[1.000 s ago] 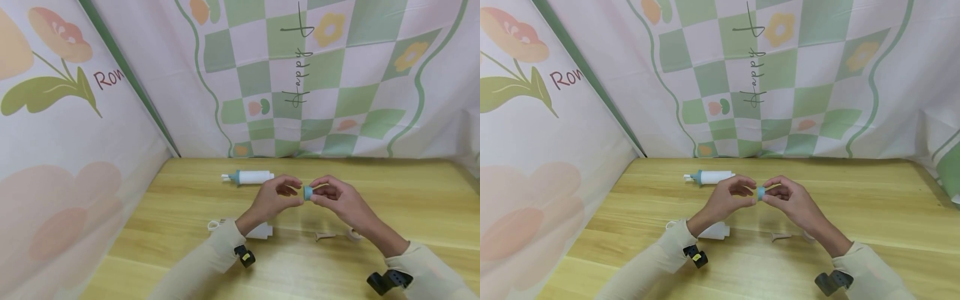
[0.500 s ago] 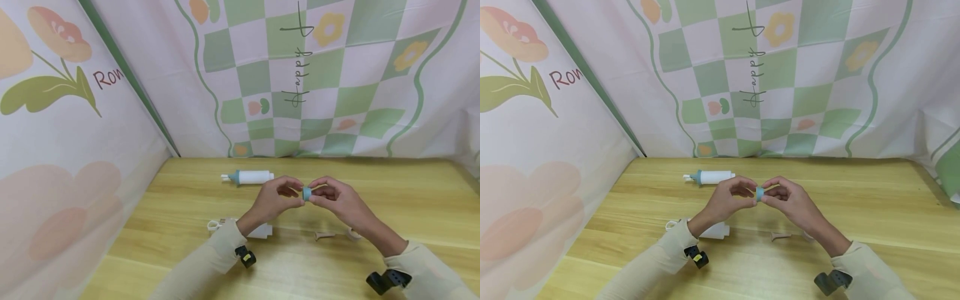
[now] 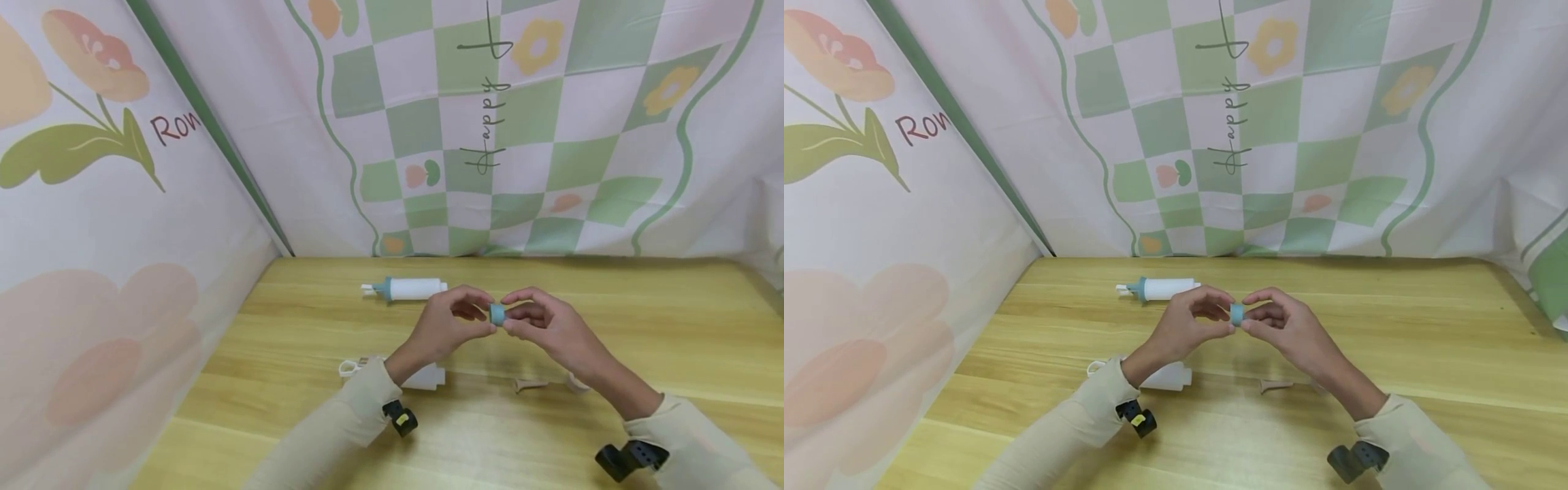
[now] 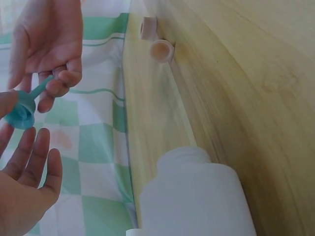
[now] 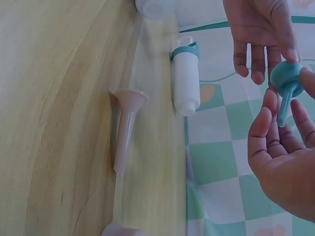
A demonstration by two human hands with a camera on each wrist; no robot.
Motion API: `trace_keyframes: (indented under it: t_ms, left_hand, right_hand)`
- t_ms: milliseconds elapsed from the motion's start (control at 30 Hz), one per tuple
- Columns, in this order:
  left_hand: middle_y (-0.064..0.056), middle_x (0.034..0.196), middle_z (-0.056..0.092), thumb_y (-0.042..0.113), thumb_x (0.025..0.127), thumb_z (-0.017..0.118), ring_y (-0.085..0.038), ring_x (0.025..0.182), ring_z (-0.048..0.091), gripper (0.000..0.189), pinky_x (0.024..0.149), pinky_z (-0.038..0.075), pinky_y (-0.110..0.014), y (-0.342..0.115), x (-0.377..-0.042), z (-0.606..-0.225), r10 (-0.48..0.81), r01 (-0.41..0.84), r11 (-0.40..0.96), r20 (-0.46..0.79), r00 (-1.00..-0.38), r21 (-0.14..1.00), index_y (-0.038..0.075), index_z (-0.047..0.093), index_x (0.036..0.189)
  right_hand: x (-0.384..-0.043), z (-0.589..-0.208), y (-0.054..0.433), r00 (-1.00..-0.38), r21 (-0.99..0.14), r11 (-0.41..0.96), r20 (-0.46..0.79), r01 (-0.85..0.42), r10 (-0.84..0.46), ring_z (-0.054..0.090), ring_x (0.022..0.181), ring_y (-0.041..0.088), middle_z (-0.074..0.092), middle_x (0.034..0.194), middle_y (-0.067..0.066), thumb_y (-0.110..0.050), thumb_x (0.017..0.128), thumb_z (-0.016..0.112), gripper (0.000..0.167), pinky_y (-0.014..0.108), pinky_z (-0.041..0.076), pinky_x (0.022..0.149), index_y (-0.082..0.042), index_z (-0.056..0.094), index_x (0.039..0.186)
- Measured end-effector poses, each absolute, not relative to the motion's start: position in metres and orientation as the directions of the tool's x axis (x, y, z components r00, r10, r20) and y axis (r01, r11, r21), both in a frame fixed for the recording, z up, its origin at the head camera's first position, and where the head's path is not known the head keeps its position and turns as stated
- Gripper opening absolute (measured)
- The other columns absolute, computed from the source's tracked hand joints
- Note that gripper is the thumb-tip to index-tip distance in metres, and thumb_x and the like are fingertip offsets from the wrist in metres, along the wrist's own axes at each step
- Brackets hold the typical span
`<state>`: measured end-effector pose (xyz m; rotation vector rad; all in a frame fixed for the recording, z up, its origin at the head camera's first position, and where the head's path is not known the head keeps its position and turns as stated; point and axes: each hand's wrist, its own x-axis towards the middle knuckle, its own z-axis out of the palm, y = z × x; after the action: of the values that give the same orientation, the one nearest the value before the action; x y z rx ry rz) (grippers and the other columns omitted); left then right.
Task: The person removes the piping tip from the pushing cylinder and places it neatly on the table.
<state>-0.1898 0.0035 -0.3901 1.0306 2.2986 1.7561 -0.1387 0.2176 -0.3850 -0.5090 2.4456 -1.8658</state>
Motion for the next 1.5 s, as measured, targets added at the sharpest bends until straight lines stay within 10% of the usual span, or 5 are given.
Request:
trace_keyframes:
  t_ms: [1500]
  left_hand:
    - [-0.011, 0.109, 0.069, -0.002, 0.086, 0.077, -0.012, 0.091, 0.069, 0.032, 0.080, 0.058, -0.030, -0.007, -0.187, -0.396, 0.540, 0.309, 0.008, 0.256, -0.802, 0.951, 0.000, 0.068, 0.117]
  right_hand:
    - [-0.134, -0.400, 0.219, -0.977, -0.955, 0.217, 0.182, -0.202, -0.107, 0.064, 0.080, 0.014, 0.070, 0.092, 0.001, -0.009, 0.098, 0.066, 0.020, 0.025, 0.055, 0.071, 0.008, 0.064, 0.108]
